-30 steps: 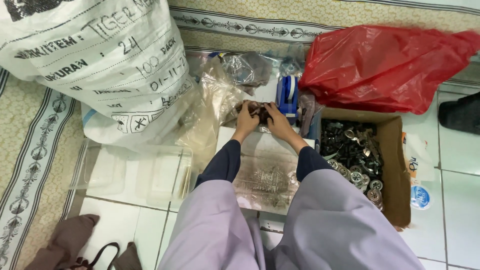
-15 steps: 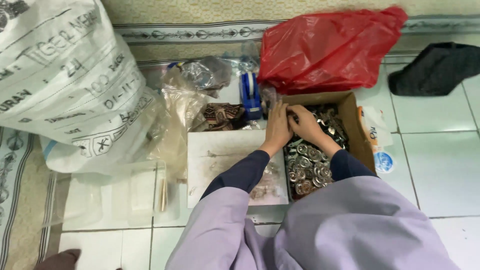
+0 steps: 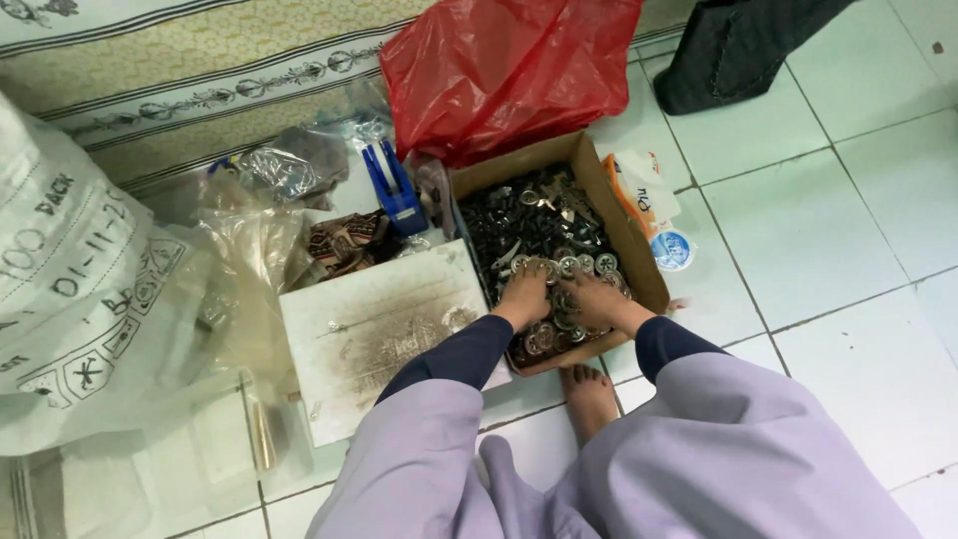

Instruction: The person sits on the floor and sorts small metal hardware items, including buttons and decorative pieces, from a box into a plastic bag. They also handle a piece of patterned fabric, folding it and placing it aside.

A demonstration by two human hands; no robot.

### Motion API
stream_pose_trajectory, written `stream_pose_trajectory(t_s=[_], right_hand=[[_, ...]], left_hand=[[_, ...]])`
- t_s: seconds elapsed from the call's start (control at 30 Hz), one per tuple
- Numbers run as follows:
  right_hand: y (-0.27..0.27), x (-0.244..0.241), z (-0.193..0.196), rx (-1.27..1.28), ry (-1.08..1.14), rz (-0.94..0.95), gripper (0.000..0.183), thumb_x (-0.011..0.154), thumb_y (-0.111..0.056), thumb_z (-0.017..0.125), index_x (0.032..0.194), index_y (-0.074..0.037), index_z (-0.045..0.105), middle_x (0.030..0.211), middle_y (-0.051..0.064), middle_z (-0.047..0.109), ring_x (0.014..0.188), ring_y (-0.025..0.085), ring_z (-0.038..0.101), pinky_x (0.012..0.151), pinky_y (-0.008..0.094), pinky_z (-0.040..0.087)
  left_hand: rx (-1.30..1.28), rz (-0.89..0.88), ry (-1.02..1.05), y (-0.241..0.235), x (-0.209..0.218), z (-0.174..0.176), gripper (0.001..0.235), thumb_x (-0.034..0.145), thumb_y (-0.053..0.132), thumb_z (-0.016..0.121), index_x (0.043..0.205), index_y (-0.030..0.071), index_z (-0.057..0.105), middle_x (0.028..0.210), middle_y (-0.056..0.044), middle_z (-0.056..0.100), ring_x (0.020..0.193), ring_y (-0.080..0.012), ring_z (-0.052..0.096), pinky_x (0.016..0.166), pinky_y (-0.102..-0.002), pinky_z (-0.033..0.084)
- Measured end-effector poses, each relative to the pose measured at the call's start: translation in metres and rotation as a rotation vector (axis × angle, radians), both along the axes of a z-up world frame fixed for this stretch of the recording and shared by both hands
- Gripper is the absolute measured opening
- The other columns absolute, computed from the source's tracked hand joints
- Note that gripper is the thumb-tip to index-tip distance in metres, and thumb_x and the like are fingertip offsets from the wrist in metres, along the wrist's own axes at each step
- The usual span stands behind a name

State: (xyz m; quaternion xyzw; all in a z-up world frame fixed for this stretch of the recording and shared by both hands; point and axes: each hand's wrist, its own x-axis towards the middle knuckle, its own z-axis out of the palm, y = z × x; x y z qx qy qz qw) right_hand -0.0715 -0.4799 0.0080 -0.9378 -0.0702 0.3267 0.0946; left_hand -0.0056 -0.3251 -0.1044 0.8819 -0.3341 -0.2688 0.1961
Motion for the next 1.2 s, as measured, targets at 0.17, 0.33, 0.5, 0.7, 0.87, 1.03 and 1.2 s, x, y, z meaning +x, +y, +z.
stream_pose_trajectory(t_s=[0.17, 0.33, 0.5, 0.7, 0.87, 1.03, 1.2], right_hand=[[0.001, -0.009, -0.001, -0.038, 0.053, -0.023, 0.086, 0.088, -0.046, 0.073, 0.159, -0.017, 0.035, 0.167, 0.026, 0.02, 0.147, 0.048, 0.035, 0.116, 0.06, 0.04], [-0.001, -0.012, -0.055, -0.078, -0.072, -0.032, 0.079, 0.086, -0.04, 0.074, 0.155, -0.014, 0.043, 0.162, 0.029, 0.028, 0.143, 0.049, 0.041, 0.112, 0.055, 0.046], [0.011, -0.006, -0.07, -0.069, -0.009, -0.053, 0.065, 0.082, -0.025, 0.078, 0.14, -0.003, 0.057, 0.137, 0.027, 0.049, 0.115, 0.047, 0.065, 0.089, 0.054, 0.06], [0.008, 0.008, -0.093, 0.027, 0.078, -0.127, 0.066, 0.081, -0.023, 0.075, 0.139, 0.001, 0.056, 0.132, 0.029, 0.057, 0.114, 0.048, 0.066, 0.086, 0.056, 0.06], [-0.01, 0.028, -0.08, 0.295, 0.061, -0.374, 0.047, 0.083, -0.007, 0.065, 0.129, 0.001, 0.066, 0.123, 0.029, 0.063, 0.107, 0.048, 0.069, 0.082, 0.053, 0.06], [-0.013, 0.034, -0.016, 0.491, 0.125, -0.65, 0.049, 0.084, 0.0, 0.062, 0.133, 0.002, 0.066, 0.134, 0.034, 0.059, 0.11, 0.048, 0.067, 0.087, 0.054, 0.058], [-0.013, 0.032, -0.018, 0.834, 0.187, -0.961, 0.056, 0.087, -0.001, 0.068, 0.141, 0.01, 0.055, 0.136, 0.035, 0.053, 0.114, 0.039, 0.064, 0.094, 0.048, 0.054]], left_hand=[[0.175, -0.129, -0.007, 0.008, -0.013, 0.023, 0.073, 0.093, 0.026, 0.062, 0.157, 0.004, 0.034, 0.161, -0.035, 0.022, 0.151, -0.051, 0.02, 0.118, -0.058, 0.029], [0.297, -0.229, -0.15, 0.014, -0.027, 0.028, 0.069, 0.098, 0.024, 0.063, 0.158, 0.008, 0.033, 0.162, -0.035, 0.02, 0.151, -0.0487, 0.022, 0.113, -0.058, 0.038], [0.252, -0.231, -0.391, 0.013, -0.016, -0.062, 0.045, 0.089, 0.026, 0.073, 0.129, 0.007, 0.063, 0.128, -0.023, 0.057, 0.122, -0.0377, 0.055, 0.086, -0.047, 0.055], [0.144, -0.129, -0.378, 0.011, -0.014, -0.099, 0.033, 0.087, 0.023, 0.073, 0.114, 0.005, 0.069, 0.104, -0.019, 0.067, 0.105, -0.0354, 0.063, 0.071, -0.049, 0.055], [-0.013, 0.042, -0.156, 0.021, -0.005, -0.064, 0.028, 0.085, 0.019, 0.068, 0.107, 0.0, 0.068, 0.095, -0.022, 0.067, 0.097, -0.0406, 0.066, 0.071, -0.052, 0.056], [-0.135, 0.24, 0.186, 0.028, 0.004, -0.024, 0.027, 0.087, 0.018, 0.06, 0.106, 0.004, 0.074, 0.097, -0.019, 0.073, 0.101, -0.0422, 0.07, 0.081, -0.05, 0.057], [-0.376, 0.441, 0.335, 0.026, 0.009, 0.006, 0.026, 0.084, 0.027, 0.066, 0.104, 0.014, 0.076, 0.104, -0.016, 0.072, 0.108, -0.0402, 0.068, 0.091, -0.048, 0.055]])
